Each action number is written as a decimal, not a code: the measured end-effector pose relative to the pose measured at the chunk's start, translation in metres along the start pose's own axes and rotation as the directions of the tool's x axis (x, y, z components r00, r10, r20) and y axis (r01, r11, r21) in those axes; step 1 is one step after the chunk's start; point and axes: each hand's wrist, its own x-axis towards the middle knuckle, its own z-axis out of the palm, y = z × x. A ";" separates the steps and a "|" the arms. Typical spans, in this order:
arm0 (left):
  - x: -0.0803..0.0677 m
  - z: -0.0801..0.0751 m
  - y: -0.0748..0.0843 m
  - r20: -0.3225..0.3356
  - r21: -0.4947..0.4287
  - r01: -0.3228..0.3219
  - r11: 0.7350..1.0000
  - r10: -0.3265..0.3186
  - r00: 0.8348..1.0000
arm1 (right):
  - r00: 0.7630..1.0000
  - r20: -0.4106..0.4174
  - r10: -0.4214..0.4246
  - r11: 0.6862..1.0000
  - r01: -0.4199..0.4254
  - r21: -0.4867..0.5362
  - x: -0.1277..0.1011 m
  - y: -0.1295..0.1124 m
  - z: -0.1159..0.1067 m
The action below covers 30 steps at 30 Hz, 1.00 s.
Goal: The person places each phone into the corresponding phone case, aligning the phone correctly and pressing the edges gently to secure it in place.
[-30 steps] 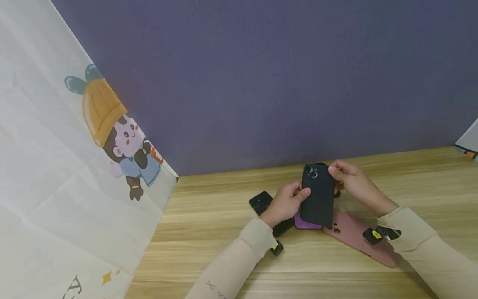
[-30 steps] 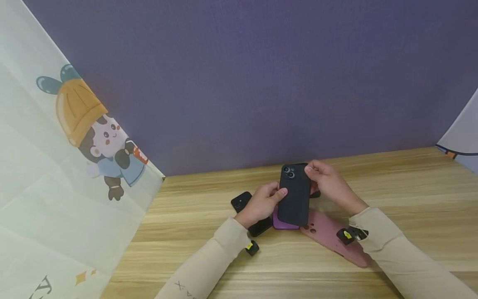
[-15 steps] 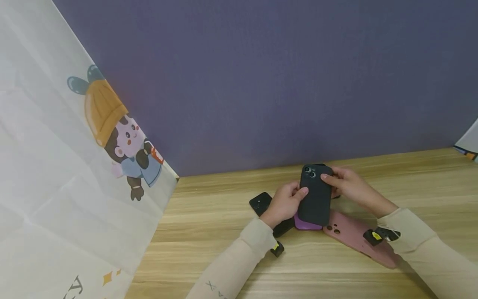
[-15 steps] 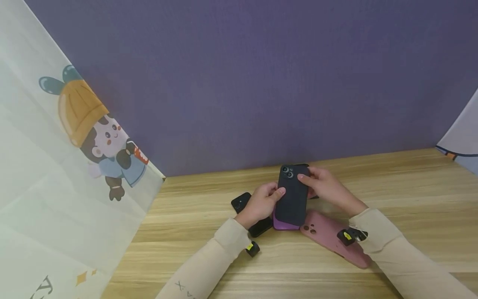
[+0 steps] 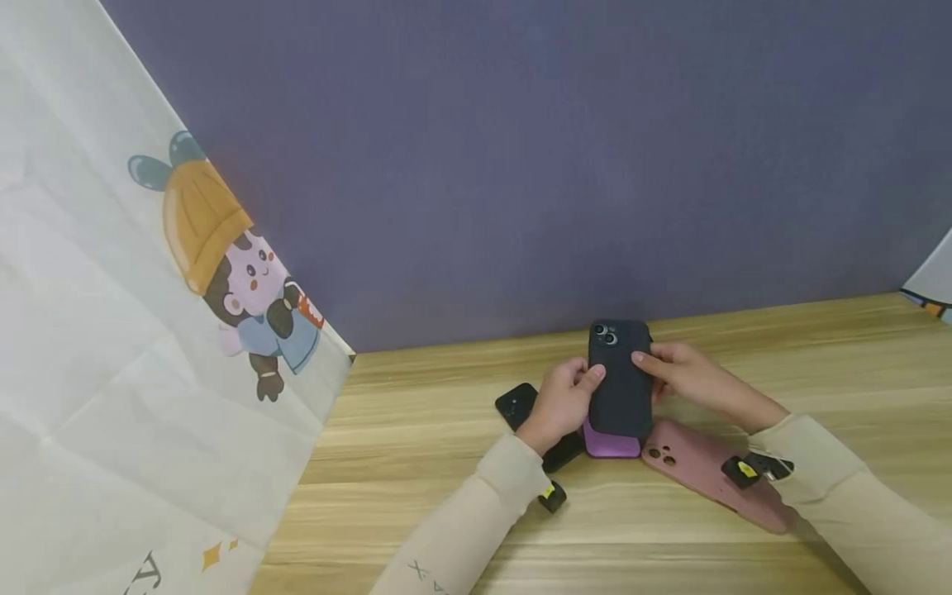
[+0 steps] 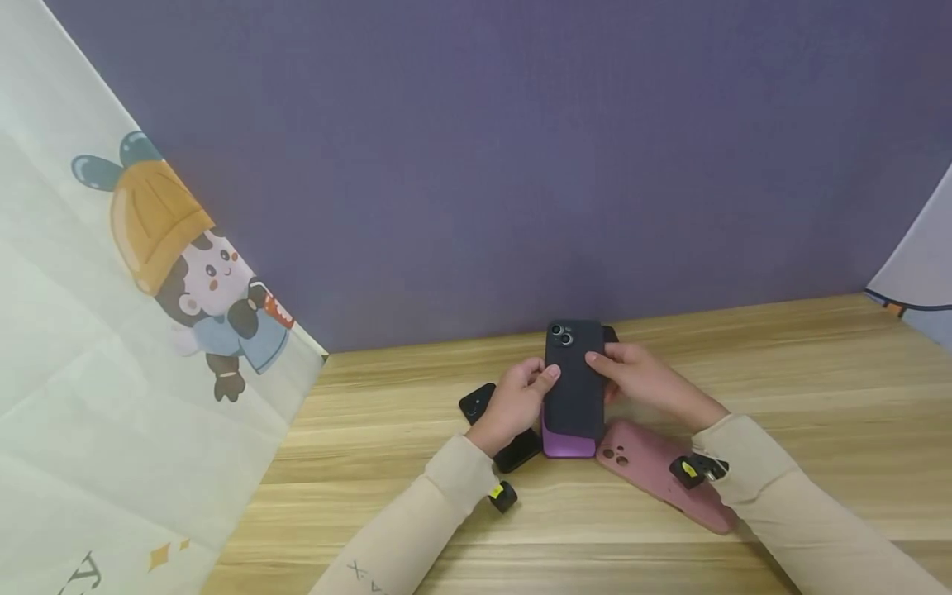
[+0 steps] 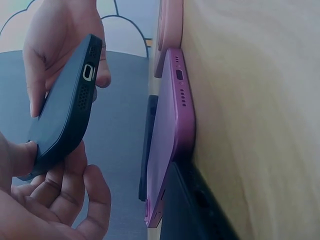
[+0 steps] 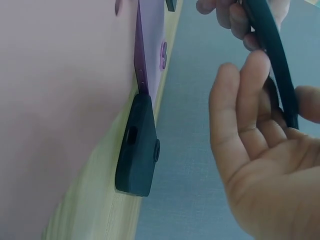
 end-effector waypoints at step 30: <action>0.021 -0.002 0.003 -0.089 -0.135 -0.043 0.990 0.031 0.996 | 0.997 0.044 -0.056 0.992 0.061 -0.114 0.013 -0.001 -0.014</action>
